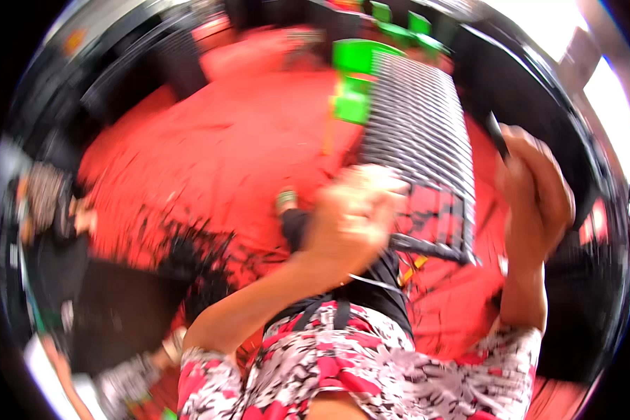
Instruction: The person weaves plastic wicker strips into a chair frame by hand, pulling strips through the frame and securing them.
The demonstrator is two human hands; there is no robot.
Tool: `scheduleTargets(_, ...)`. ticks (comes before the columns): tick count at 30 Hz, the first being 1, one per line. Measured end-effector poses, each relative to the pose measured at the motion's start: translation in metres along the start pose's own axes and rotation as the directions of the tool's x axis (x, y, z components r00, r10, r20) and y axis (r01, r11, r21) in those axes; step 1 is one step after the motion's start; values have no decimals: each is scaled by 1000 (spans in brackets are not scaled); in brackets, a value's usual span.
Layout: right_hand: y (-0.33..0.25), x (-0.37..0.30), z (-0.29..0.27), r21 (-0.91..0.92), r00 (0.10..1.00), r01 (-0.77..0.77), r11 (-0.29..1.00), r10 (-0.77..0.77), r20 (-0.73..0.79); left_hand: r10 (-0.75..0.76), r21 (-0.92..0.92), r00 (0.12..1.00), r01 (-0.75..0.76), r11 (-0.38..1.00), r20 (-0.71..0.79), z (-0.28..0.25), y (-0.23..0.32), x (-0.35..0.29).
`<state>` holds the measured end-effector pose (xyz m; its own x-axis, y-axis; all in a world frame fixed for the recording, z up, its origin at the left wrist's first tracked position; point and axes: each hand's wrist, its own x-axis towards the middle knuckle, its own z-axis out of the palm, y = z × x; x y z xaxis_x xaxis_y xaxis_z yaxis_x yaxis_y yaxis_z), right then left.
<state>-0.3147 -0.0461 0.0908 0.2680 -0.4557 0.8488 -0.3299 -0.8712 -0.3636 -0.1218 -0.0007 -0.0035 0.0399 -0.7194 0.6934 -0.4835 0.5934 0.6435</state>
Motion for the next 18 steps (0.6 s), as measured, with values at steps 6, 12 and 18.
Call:
scheduleTargets(6,47,-39,-118,153,868,-430,890,454,-200,-23,-57,990,31,998,136,13,-5,34)
scheduleTargets(12,50,-87,-133,-144,943,-332,932,325,-72,144,58,933,-173,983,330,28,-2,42)
scheduleTargets(18,61,-96,-116,-171,952,-246,954,271,142,183,105,854,-265,958,487,50,3,49)
